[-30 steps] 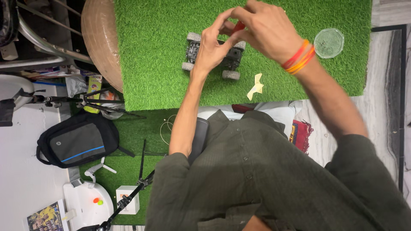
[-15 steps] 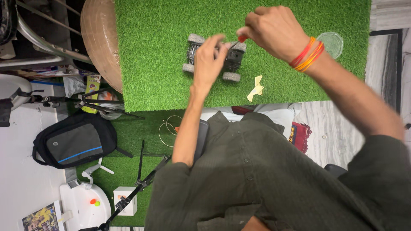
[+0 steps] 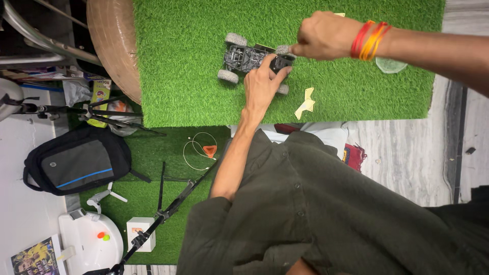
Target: The person assembles a remote-controlled car chassis on a green mat, using a screwdriver to tighten screws and attaching a small rectangular component to the top of the chassis. The person repeatedly picks up screws from a small container and secures them into the car body.
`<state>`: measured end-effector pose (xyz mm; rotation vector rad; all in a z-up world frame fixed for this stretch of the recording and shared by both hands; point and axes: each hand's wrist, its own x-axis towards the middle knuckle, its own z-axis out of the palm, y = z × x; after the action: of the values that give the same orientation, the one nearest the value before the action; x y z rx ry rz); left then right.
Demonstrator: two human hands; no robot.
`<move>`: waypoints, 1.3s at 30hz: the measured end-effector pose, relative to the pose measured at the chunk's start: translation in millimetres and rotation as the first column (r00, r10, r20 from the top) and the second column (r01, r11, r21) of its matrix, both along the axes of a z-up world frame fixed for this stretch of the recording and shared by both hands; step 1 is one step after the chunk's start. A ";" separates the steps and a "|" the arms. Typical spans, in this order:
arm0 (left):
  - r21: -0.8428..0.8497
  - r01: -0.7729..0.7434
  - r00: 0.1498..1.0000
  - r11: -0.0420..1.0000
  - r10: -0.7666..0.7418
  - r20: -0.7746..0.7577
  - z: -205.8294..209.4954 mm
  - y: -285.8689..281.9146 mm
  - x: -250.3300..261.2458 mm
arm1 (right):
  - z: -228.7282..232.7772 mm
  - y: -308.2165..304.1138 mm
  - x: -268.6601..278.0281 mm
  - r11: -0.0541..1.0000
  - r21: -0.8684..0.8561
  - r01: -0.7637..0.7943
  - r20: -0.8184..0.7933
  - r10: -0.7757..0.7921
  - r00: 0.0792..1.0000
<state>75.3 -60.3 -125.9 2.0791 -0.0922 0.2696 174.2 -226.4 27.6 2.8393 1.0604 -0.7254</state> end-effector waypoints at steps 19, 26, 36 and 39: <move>-0.010 -0.012 0.972 1.000 0.014 0.234 -45.5 -4.8 0.4 | -9.7 11.1 3.7 0.899 -0.034 0.436 -0.271 -0.428 0.862; 0.054 -0.036 0.971 0.998 0.022 0.239 -55.0 -10.7 1.4 | -10.2 -4.2 6.9 0.831 -0.117 -0.544 0.272 0.553 0.788; 0.060 -0.021 0.971 0.998 0.006 0.241 -53.9 -4.4 2.9 | -10.8 13.0 -4.2 0.862 -0.030 0.507 -0.342 -0.485 0.805; 0.057 -0.045 0.967 0.997 0.029 0.253 -50.2 -4.4 1.3 | -9.0 10.0 -5.7 0.892 -0.135 0.430 -0.270 -0.451 0.851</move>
<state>76.6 -64.7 -176.0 2.1013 -0.2181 0.5597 168.5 -216.4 18.6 3.0024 0.3661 -1.2214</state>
